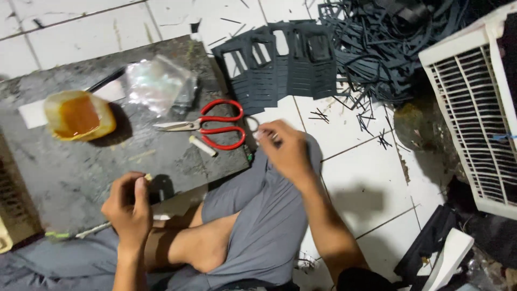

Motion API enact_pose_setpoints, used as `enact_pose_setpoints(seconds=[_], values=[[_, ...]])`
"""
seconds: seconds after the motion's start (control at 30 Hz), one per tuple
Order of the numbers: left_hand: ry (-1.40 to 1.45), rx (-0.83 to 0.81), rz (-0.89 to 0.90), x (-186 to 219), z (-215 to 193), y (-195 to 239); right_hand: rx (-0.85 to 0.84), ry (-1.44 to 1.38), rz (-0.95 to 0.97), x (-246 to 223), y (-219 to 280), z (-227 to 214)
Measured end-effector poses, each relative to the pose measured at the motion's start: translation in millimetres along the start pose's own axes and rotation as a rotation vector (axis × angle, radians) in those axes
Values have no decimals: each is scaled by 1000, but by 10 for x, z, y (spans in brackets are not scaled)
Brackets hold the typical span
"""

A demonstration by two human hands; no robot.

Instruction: The person sits on the floor and rubs a white glue stick over a small square frame, dips the stick into a bowl of amber liquid, and spreads it on the frame. They then lay a clear plastic sheet over the glued frame, press it down, and smooth it into place.

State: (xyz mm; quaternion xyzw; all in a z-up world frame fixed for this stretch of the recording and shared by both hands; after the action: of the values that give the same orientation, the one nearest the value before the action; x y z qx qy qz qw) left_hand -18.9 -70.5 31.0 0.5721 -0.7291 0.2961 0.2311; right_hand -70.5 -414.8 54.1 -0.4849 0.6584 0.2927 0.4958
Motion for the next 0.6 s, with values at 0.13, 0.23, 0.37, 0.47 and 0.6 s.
enact_pose_setpoints(seconds=[0.13, 0.23, 0.37, 0.47, 0.6], values=[[-15, 23, -6, -131, -199, 123, -115, 156, -205, -243, 207, 623], [1, 138, 78, -243, -386, 219, -88, 283, -364, -226, 347, 971], [-4, 177, 79, -374, -619, 347, -19, 566, -439, -271, 402, 1214], [38, 216, 64, -477, -787, 387, -6, 627, -452, -244, 395, 1304], [94, 295, 27, -679, -990, 466, 92, 593, -401, -199, 448, 1354]])
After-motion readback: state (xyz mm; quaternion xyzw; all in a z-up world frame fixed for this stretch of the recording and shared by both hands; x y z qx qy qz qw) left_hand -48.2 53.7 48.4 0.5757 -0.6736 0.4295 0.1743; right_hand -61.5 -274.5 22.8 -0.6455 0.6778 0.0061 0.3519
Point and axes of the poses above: each hand's wrist, its own y-axis away from the middle knuckle, its own z-axis out of the palm, x = y × z, the point moved 7 cm from there along -y, towards the middle knuckle, and after that the axes turned 10 degrees about -y, right-handed, at the moved point
